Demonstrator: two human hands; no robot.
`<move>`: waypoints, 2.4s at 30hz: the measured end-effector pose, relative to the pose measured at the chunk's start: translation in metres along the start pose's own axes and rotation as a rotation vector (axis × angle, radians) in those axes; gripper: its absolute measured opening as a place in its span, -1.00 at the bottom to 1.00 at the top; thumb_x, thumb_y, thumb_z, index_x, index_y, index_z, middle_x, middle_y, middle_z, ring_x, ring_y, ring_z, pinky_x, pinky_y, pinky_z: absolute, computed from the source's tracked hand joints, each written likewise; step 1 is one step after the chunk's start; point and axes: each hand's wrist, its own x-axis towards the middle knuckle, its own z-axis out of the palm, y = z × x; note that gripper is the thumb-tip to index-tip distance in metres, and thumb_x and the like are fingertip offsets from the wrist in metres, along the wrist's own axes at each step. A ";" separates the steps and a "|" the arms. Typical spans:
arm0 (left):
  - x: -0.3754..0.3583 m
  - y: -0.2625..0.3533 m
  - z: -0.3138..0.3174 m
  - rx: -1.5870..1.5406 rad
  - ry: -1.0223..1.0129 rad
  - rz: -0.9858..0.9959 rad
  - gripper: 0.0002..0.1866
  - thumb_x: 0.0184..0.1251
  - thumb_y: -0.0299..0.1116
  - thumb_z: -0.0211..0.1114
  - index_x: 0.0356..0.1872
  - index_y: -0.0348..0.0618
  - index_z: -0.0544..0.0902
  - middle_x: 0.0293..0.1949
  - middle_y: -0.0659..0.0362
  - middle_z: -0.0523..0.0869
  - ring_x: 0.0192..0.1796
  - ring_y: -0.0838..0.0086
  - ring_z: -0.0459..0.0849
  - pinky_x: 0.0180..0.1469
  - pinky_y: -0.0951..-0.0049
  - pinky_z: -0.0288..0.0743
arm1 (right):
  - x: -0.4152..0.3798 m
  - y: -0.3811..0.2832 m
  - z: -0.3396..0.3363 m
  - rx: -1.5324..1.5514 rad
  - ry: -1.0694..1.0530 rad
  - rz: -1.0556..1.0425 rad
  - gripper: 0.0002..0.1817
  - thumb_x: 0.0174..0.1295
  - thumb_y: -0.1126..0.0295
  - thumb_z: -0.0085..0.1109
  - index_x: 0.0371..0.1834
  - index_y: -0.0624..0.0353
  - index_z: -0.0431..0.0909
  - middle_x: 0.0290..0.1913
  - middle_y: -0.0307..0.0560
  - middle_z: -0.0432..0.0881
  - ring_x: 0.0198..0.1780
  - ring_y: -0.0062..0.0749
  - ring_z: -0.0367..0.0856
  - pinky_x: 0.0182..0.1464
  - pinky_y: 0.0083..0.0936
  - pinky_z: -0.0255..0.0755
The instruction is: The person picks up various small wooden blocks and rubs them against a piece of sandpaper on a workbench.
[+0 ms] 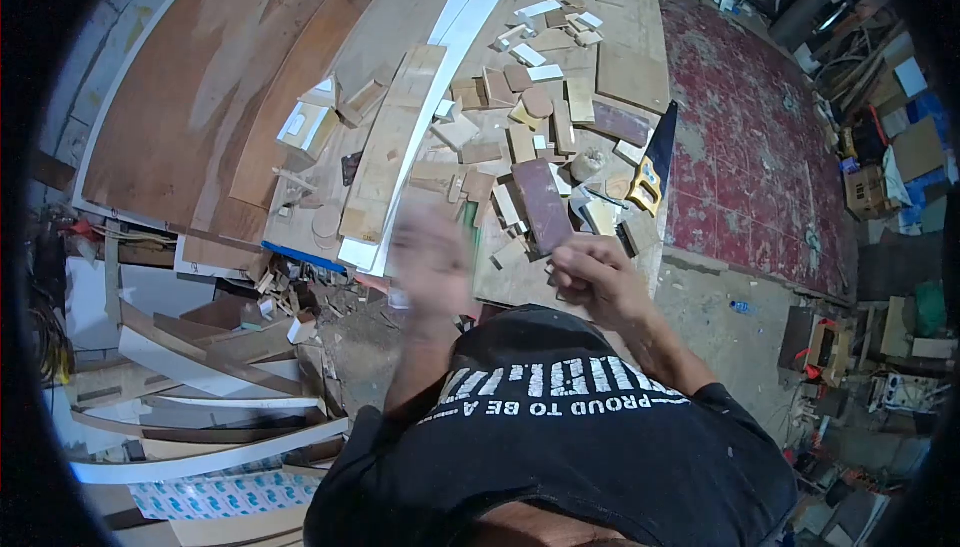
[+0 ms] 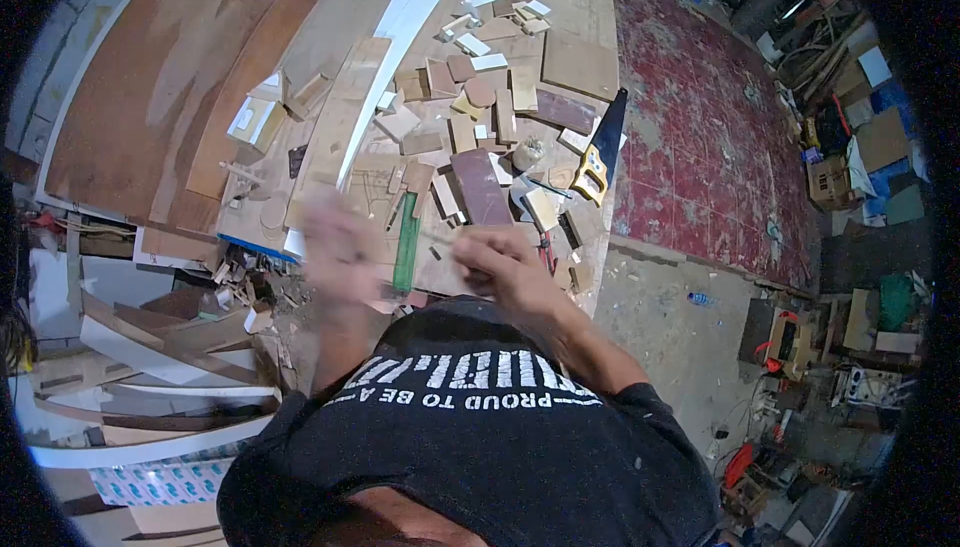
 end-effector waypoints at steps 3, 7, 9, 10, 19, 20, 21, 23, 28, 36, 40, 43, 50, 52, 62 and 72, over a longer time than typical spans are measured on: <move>0.027 0.037 -0.005 -0.177 0.364 -0.128 -0.74 0.44 -0.11 0.15 -0.10 -0.06 0.50 -0.37 0.39 0.49 -0.60 0.72 0.31 -0.60 0.72 0.15 | -0.013 -0.001 -0.029 -0.844 0.294 -0.343 -0.66 0.43 0.28 0.04 -0.45 0.31 0.52 -0.58 -0.26 0.42 -0.55 -0.58 0.35 -0.50 -0.59 0.15; 0.024 0.036 0.000 0.171 0.236 -0.341 -0.69 0.48 -0.05 0.10 -0.04 -0.05 0.56 -0.47 0.36 0.49 -0.68 0.75 0.23 -0.69 0.71 0.05 | -0.001 -0.014 0.006 -1.085 0.283 -0.608 -0.89 0.32 0.51 0.13 -0.24 0.33 0.61 -0.55 -0.16 0.47 -0.56 -0.53 0.38 -0.50 -0.57 0.21; 0.025 0.010 0.021 0.135 0.233 -0.490 -0.65 0.49 -0.03 0.07 0.00 -0.07 0.56 -0.50 0.36 0.47 -0.72 0.74 0.19 -0.72 0.70 0.01 | 0.017 -0.023 0.018 -1.255 0.325 -0.715 -0.83 0.20 0.62 0.20 -0.15 0.32 0.64 -0.54 -0.06 0.50 -0.56 -0.42 0.45 -0.50 -0.52 0.26; 0.022 0.002 0.022 0.115 0.266 -0.560 -0.63 0.51 -0.03 0.04 0.03 -0.09 0.55 -0.49 0.36 0.48 -0.73 0.74 0.18 -0.72 0.71 -0.01 | 0.023 -0.023 0.020 -1.257 0.336 -0.715 -0.83 0.20 0.62 0.20 -0.15 0.32 0.64 -0.54 -0.06 0.50 -0.56 -0.42 0.45 -0.50 -0.52 0.26; 0.018 -0.015 0.009 0.107 0.125 -0.587 -0.59 0.53 -0.04 -0.02 0.08 -0.13 0.56 -0.46 0.34 0.54 -0.72 0.75 0.24 -0.76 0.75 -0.01 | 0.059 -0.010 0.022 -1.253 0.299 -0.813 -0.82 0.13 0.62 0.21 -0.18 0.30 0.62 -0.52 0.08 0.56 -0.51 -0.06 0.57 -0.46 -0.30 0.39; 0.016 -0.016 0.008 0.139 0.131 -0.600 -0.57 0.54 -0.04 -0.03 0.10 -0.15 0.56 -0.47 0.35 0.55 -0.72 0.76 0.24 -0.75 0.75 -0.02 | 0.060 -0.009 0.022 -1.252 0.301 -0.799 -0.82 0.11 0.63 0.20 -0.20 0.30 0.61 -0.52 0.08 0.56 -0.51 -0.06 0.57 -0.45 -0.29 0.39; 0.015 -0.016 0.011 0.170 0.126 -0.596 -0.58 0.53 -0.04 -0.01 0.08 -0.14 0.58 -0.48 0.37 0.55 -0.71 0.77 0.25 -0.75 0.76 -0.01 | 0.061 -0.007 0.020 -1.252 0.302 -0.798 -0.82 0.11 0.63 0.20 -0.20 0.30 0.61 -0.52 0.08 0.56 -0.51 -0.06 0.57 -0.45 -0.29 0.39; 0.013 -0.019 0.012 0.145 0.115 -0.598 -0.59 0.53 -0.04 0.00 0.08 -0.14 0.58 -0.48 0.36 0.55 -0.71 0.77 0.26 -0.74 0.76 0.00 | 0.063 -0.005 0.016 -1.299 0.290 -0.816 -0.84 0.06 0.65 0.19 -0.25 0.30 0.60 -0.53 0.08 0.53 -0.51 -0.05 0.56 -0.46 -0.25 0.39; 0.012 -0.020 0.013 0.098 0.072 -0.619 -0.60 0.52 -0.06 0.04 0.08 -0.13 0.59 -0.47 0.36 0.56 -0.69 0.77 0.30 -0.74 0.76 0.03 | 0.054 -0.005 0.016 -1.356 0.324 -0.799 -0.81 0.11 0.64 0.21 -0.18 0.31 0.61 -0.50 0.06 0.57 -0.53 -0.15 0.56 -0.47 -0.36 0.38; 0.000 -0.045 -0.001 0.644 -0.208 -0.195 -0.66 0.52 -0.15 0.12 0.09 -0.18 0.55 -0.55 0.45 0.42 -0.62 0.83 0.23 -0.59 0.71 0.05 | 0.045 -0.011 0.015 -1.149 0.307 -0.591 -0.96 0.13 0.58 0.17 -0.38 0.33 0.58 -0.58 0.09 0.53 -0.57 -0.05 0.50 -0.49 -0.32 0.34; -0.013 -0.051 -0.014 0.601 -0.148 -0.321 -0.68 0.49 -0.17 0.17 0.07 -0.18 0.56 -0.50 0.45 0.47 -0.54 0.83 0.29 -0.52 0.73 0.12 | 0.045 0.016 0.004 -1.178 0.324 -0.595 -0.94 0.22 0.59 0.09 -0.38 0.36 0.53 -0.55 0.14 0.53 -0.49 0.05 0.55 -0.43 -0.29 0.37; -0.020 -0.056 -0.023 0.681 -0.173 -0.321 -0.70 0.47 -0.21 0.20 0.03 -0.20 0.57 -0.46 0.41 0.54 -0.52 0.83 0.33 -0.50 0.74 0.17 | 0.046 0.037 -0.002 -1.472 0.409 -0.729 -0.96 0.22 0.60 0.11 -0.37 0.34 0.53 -0.55 0.15 0.51 -0.47 0.07 0.56 -0.42 -0.26 0.37; -0.027 -0.054 -0.022 0.511 -0.107 -0.442 -0.72 0.46 -0.21 0.21 -0.02 -0.22 0.58 -0.50 0.43 0.51 -0.58 0.83 0.30 -0.58 0.73 0.14 | 0.042 0.044 -0.023 -1.389 0.285 -0.751 -0.81 0.23 0.51 0.20 -0.49 0.28 0.41 -0.57 0.06 0.42 -0.55 -0.04 0.49 -0.51 -0.24 0.28; -0.028 -0.059 -0.026 0.522 -0.136 -0.448 -0.72 0.47 -0.20 0.20 -0.02 -0.21 0.58 -0.52 0.44 0.49 -0.60 0.83 0.30 -0.61 0.73 0.12 | 0.040 0.037 -0.010 -1.566 0.296 -0.727 -0.80 0.23 0.50 0.19 -0.50 0.29 0.40 -0.56 0.07 0.41 -0.53 -0.04 0.50 -0.51 -0.25 0.27; -0.028 -0.064 -0.018 0.682 -0.006 -0.280 -0.73 0.48 -0.23 0.19 -0.03 -0.24 0.56 -0.43 0.37 0.57 -0.58 0.85 0.29 -0.61 0.72 0.10 | 0.053 0.045 -0.014 -1.235 0.310 -0.710 -0.76 0.28 0.53 0.15 -0.55 0.28 0.38 -0.63 0.02 0.34 -0.61 -0.14 0.37 -0.54 -0.32 0.16; -0.029 -0.056 -0.013 0.616 -0.014 -0.371 -0.72 0.49 -0.19 0.17 -0.05 -0.23 0.56 -0.53 0.46 0.45 -0.59 0.84 0.26 -0.60 0.72 0.09 | 0.052 0.046 -0.021 -1.293 0.268 -0.664 -0.78 0.27 0.50 0.13 -0.51 0.29 0.37 -0.57 0.09 0.41 -0.53 0.03 0.42 -0.47 -0.20 0.26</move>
